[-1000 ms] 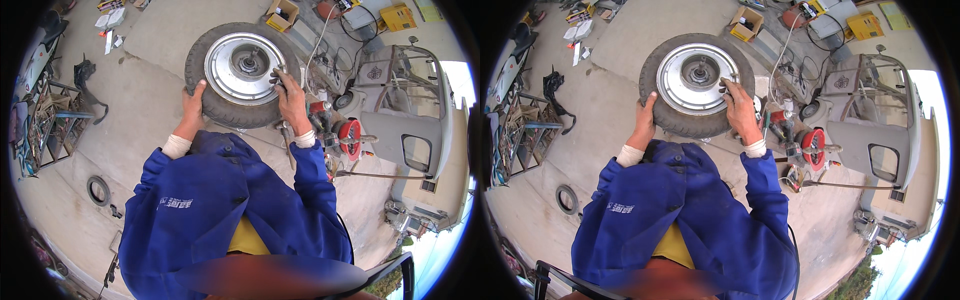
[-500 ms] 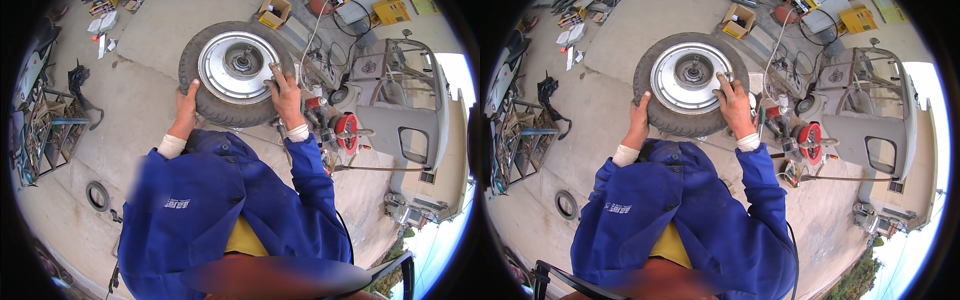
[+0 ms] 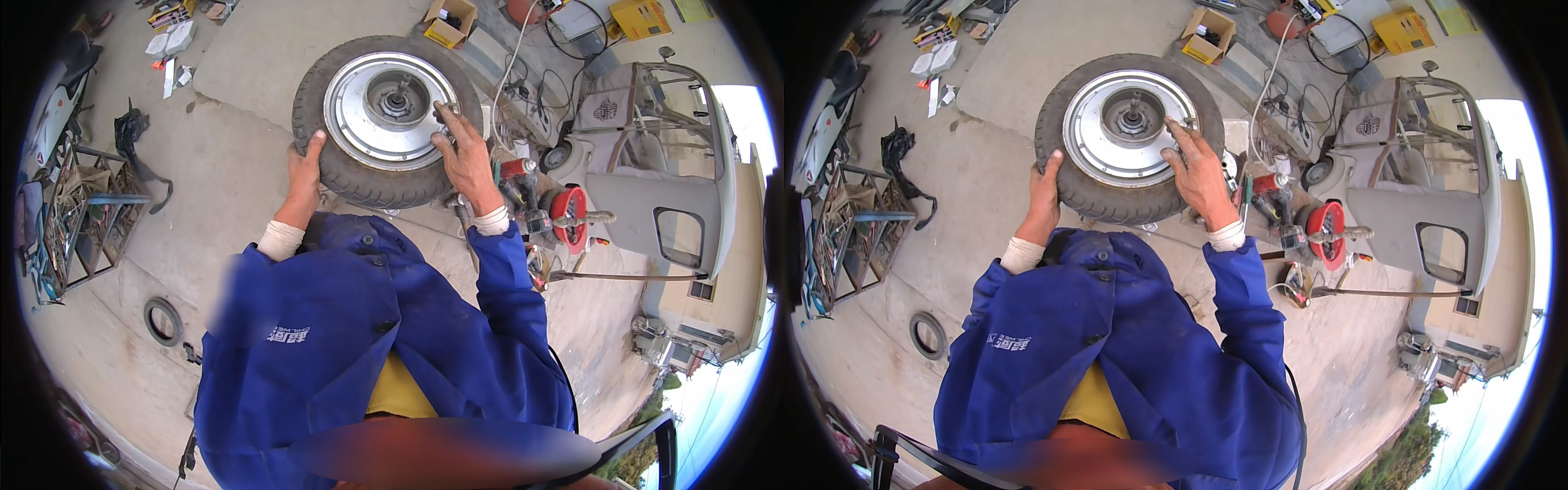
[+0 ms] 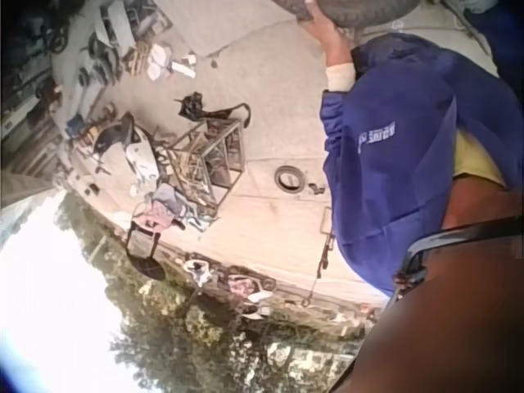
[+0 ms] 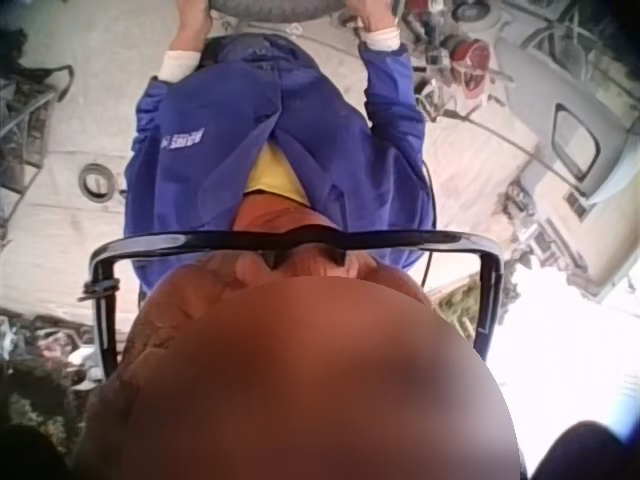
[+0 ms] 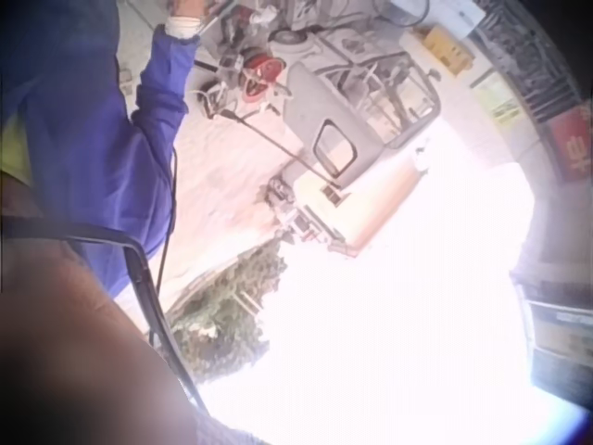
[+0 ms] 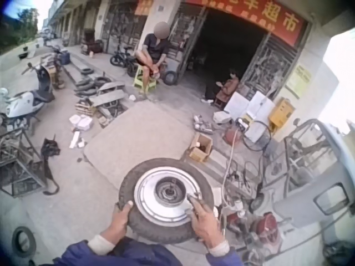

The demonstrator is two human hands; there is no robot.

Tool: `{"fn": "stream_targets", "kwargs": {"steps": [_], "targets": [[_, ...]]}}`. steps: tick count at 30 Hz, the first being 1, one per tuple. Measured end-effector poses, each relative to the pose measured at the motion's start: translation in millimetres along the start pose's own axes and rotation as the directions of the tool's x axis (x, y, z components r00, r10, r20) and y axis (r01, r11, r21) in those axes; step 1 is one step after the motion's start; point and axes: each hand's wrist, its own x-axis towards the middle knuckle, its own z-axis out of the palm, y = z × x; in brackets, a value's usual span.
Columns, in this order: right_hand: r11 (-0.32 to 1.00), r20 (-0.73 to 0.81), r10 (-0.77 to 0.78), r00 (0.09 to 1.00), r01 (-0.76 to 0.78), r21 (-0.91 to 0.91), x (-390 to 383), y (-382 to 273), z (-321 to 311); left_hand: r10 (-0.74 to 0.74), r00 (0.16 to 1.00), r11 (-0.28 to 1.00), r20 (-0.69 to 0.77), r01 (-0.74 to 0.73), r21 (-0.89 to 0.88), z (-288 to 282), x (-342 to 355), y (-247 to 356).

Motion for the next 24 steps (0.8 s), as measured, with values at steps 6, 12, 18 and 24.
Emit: {"fn": "stream_targets", "kwargs": {"steps": [6,12,18,24], "targets": [[0.997,0.069,0.038,0.997,-0.033,-0.063,-5,24,2,-0.013,1.0,1.0,0.003,0.013,-0.004,2,-3,4],[0.986,0.046,-0.138,0.989,0.142,-0.092,3,5,-6,0.016,1.0,1.0,0.004,-0.016,0.0,1,-1,1],[0.994,0.112,0.109,0.988,-0.108,-0.021,0,11,4,0.008,1.0,1.0,-0.015,-0.007,0.026,-1,3,-1],[0.998,0.059,-0.05,0.997,0.051,-0.022,4,6,-5,-0.005,1.0,0.999,-0.008,0.005,0.036,-4,5,-4]]}}
